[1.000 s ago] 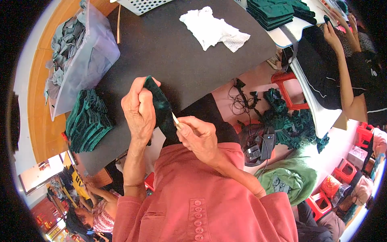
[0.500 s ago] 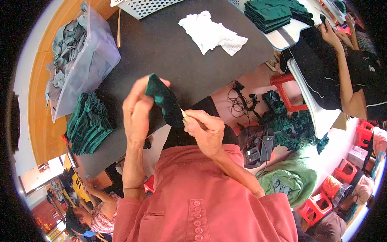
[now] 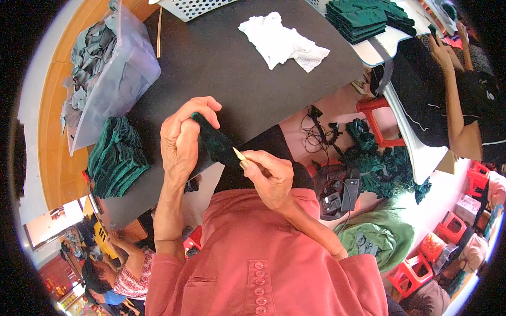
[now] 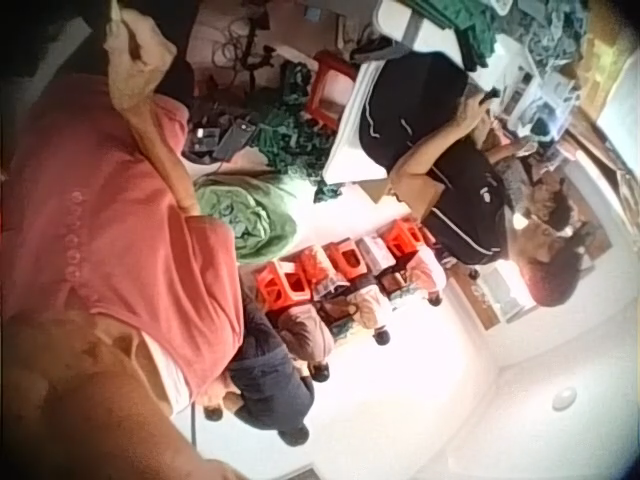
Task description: Use a wooden stick to turn green fabric tubes right-side out in a textile workshop.
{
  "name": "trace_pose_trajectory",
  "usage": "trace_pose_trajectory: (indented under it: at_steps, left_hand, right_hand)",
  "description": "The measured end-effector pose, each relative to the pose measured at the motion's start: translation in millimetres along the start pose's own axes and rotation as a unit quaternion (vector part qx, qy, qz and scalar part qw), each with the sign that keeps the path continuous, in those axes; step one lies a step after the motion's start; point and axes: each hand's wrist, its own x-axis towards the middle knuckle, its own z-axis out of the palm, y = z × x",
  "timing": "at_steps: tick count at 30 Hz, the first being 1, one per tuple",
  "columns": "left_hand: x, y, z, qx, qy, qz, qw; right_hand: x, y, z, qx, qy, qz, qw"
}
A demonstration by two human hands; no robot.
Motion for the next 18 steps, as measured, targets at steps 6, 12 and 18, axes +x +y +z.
trace_pose_trajectory:
  at_steps: [6,12,18]
  left_hand:
    - [-4.4,0.2,8.2,-0.06,0.016,-0.089,0.994]
    - [-9.6,0.1,23.3,-0.075,0.039,-0.103,0.991]
    - [-10.4,2.6,22.6,-0.042,0.092,-0.066,0.993]
  right_hand:
    - [-5.4,7.3,-2.3,0.061,-0.012,0.029,0.998]
    - [-10.6,4.3,5.1,0.14,-0.02,0.046,0.989]
    - [-7.3,-3.4,4.2,0.124,-0.031,0.059,0.99]
